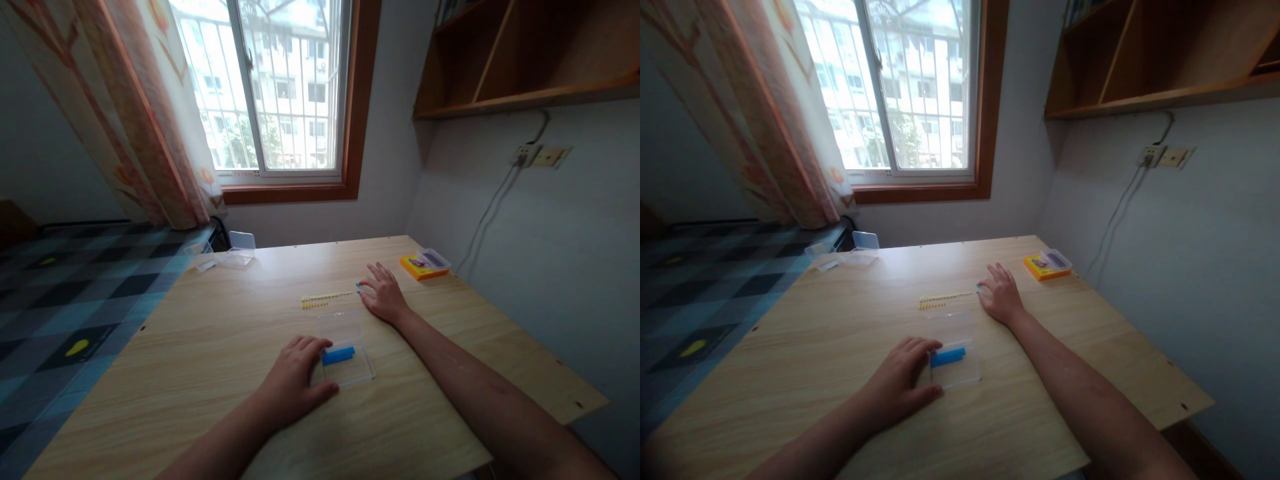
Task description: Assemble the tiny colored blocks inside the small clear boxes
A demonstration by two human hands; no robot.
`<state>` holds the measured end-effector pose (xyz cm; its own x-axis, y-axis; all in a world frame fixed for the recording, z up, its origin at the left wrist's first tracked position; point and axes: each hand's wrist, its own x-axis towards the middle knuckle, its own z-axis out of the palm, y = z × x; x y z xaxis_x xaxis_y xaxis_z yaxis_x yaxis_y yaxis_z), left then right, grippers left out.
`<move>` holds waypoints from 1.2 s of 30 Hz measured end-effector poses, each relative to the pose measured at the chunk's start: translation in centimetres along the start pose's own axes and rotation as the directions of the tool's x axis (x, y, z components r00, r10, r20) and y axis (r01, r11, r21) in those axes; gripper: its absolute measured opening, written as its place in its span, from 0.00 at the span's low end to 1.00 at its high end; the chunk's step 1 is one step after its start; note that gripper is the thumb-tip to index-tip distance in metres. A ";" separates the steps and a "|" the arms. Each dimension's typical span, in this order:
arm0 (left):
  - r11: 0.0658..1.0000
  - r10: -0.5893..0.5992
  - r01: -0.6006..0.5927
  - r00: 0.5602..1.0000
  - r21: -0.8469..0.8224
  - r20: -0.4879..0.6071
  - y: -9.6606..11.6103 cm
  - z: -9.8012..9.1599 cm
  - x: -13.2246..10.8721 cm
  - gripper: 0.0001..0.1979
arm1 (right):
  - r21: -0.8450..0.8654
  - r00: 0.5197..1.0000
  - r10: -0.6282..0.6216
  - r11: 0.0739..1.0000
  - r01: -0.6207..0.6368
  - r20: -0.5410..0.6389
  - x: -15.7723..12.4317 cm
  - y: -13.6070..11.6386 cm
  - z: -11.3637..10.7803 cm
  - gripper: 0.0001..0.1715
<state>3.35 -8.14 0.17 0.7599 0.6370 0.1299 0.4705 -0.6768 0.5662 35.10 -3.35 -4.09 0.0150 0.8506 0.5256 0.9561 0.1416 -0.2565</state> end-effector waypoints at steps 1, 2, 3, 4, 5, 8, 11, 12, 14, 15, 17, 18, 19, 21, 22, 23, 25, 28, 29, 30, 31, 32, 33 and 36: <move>1.000 -0.001 0.001 1.000 0.001 0.001 0.0 0.0 0.0 0.29 | -0.003 1.000 0.007 1.000 -0.007 0.002 0.0 -0.1 0.0 0.14; 1.000 -0.002 0.002 1.000 0.002 0.001 0.0 0.0 0.0 0.29 | -0.008 1.000 0.015 1.000 -0.015 0.006 0.0 -0.3 0.0 0.12; 1.000 -0.005 0.005 1.000 0.001 -0.001 0.0 0.0 0.0 0.29 | -0.014 1.000 0.022 1.000 -0.022 0.014 0.0 -0.4 0.0 0.11; 1.000 -0.006 0.006 1.000 0.000 -0.002 0.0 0.0 0.1 0.29 | -0.021 0.999 0.030 0.999 -0.029 0.021 0.1 -0.6 0.0 0.10; 1.000 -0.007 0.007 1.000 -0.001 -0.005 0.0 0.0 0.1 0.29 | -0.028 0.999 0.038 0.999 -0.038 0.029 0.2 -0.7 0.0 0.10; 1.000 -0.004 0.004 1.000 -0.002 -0.007 -0.1 0.0 0.1 0.29 | -0.037 0.997 0.061 0.998 -0.059 0.046 0.5 -1.0 0.1 0.11; 1.000 0.000 0.000 1.000 0.002 -0.011 -0.1 0.0 0.0 0.29 | -0.035 0.996 0.064 0.997 -0.063 0.053 0.7 -1.1 0.1 0.10; 1.000 0.003 -0.003 1.000 0.002 -0.011 -0.2 0.1 0.0 0.29 | -0.034 0.996 0.063 0.998 -0.061 0.055 0.7 -1.1 0.1 0.10; 1.000 0.009 -0.009 1.000 0.002 -0.012 -0.2 0.1 0.0 0.29 | -0.032 0.996 0.059 0.998 -0.057 0.062 0.6 -1.1 -0.1 0.10; 1.000 0.011 -0.011 1.000 0.002 -0.013 -0.2 0.1 0.0 0.29 | -0.030 0.996 0.054 0.998 -0.052 0.067 0.5 -1.1 -0.2 0.10; 1.000 0.012 -0.012 1.000 0.003 -0.017 -0.2 0.1 0.0 0.28 | -0.026 0.996 0.038 0.999 -0.036 0.083 0.2 -1.1 -0.6 0.10; 1.000 0.011 -0.011 1.000 0.003 -0.018 -0.2 0.1 0.0 0.28 | -0.023 0.995 0.028 0.999 -0.026 0.092 0.1 -1.1 -0.8 0.10; 1.000 0.011 -0.011 1.000 0.004 -0.017 -0.2 0.1 0.0 0.29 | -0.020 0.995 0.018 1.000 -0.016 0.102 -0.1 -1.1 -1.0 0.10; 1.000 0.012 -0.012 1.000 0.005 -0.014 -0.2 0.1 -0.1 0.29 | -0.014 0.992 -0.002 1.000 0.004 0.125 -0.5 -0.9 -1.4 0.09; 1.000 0.012 -0.012 1.000 0.005 -0.014 -0.3 0.1 -0.1 0.29 | -0.010 0.990 -0.008 1.000 0.009 0.138 -0.7 -0.9 -1.7 0.09; 1.000 0.012 -0.012 1.000 0.002 -0.014 -0.3 0.1 -0.1 0.29 | -0.003 0.988 -0.009 1.000 0.009 0.151 -0.8 -0.8 -1.9 0.10; 1.000 0.010 -0.010 1.000 -0.001 -0.015 -0.2 0.0 -0.2 0.29 | 0.014 0.985 0.000 1.000 -0.002 0.174 -1.0 -0.7 -2.3 0.13; 1.000 0.006 -0.006 1.000 -0.001 -0.009 -0.1 0.0 -0.2 0.29 | 0.033 0.980 0.016 0.999 -0.023 0.197 -1.1 -0.8 -2.9 0.16; 1.000 0.006 -0.006 1.000 0.001 -0.007 -0.1 0.0 -0.2 0.29 | 0.035 0.978 0.017 0.999 -0.025 0.206 -1.1 -0.9 -3.0 0.16; 1.000 0.006 -0.006 1.000 0.002 -0.006 -0.1 0.0 -0.2 0.29 | 0.036 0.976 0.019 0.999 -0.027 0.216 -1.0 -1.1 -3.1 0.14; 1.000 0.007 -0.007 1.000 0.003 -0.006 -0.1 0.0 -0.2 0.29 | 0.036 0.974 0.022 0.999 -0.031 0.226 -1.0 -1.2 -3.2 0.13; 1.000 0.007 -0.007 1.000 0.004 -0.006 0.0 0.0 -0.2 0.29 | 0.034 0.971 0.028 0.999 -0.037 0.236 -0.9 -1.4 -3.2 0.12; 1.000 0.007 -0.007 1.000 0.004 -0.006 0.0 0.0 -0.2 0.29 | 0.030 0.969 0.037 0.998 -0.046 0.244 -0.9 -1.5 -3.3 0.11; 1.000 0.006 -0.006 1.000 -0.002 -0.002 0.0 0.0 -0.1 0.29 | 0.008 0.960 0.074 0.997 -0.079 0.270 -0.8 -1.9 -3.6 0.11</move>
<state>3.24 -8.22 0.17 0.7614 0.6341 0.1350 0.4655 -0.6797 0.5668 34.32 -6.12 -1.09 0.0062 0.9637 0.2668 0.9496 0.0780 -0.3036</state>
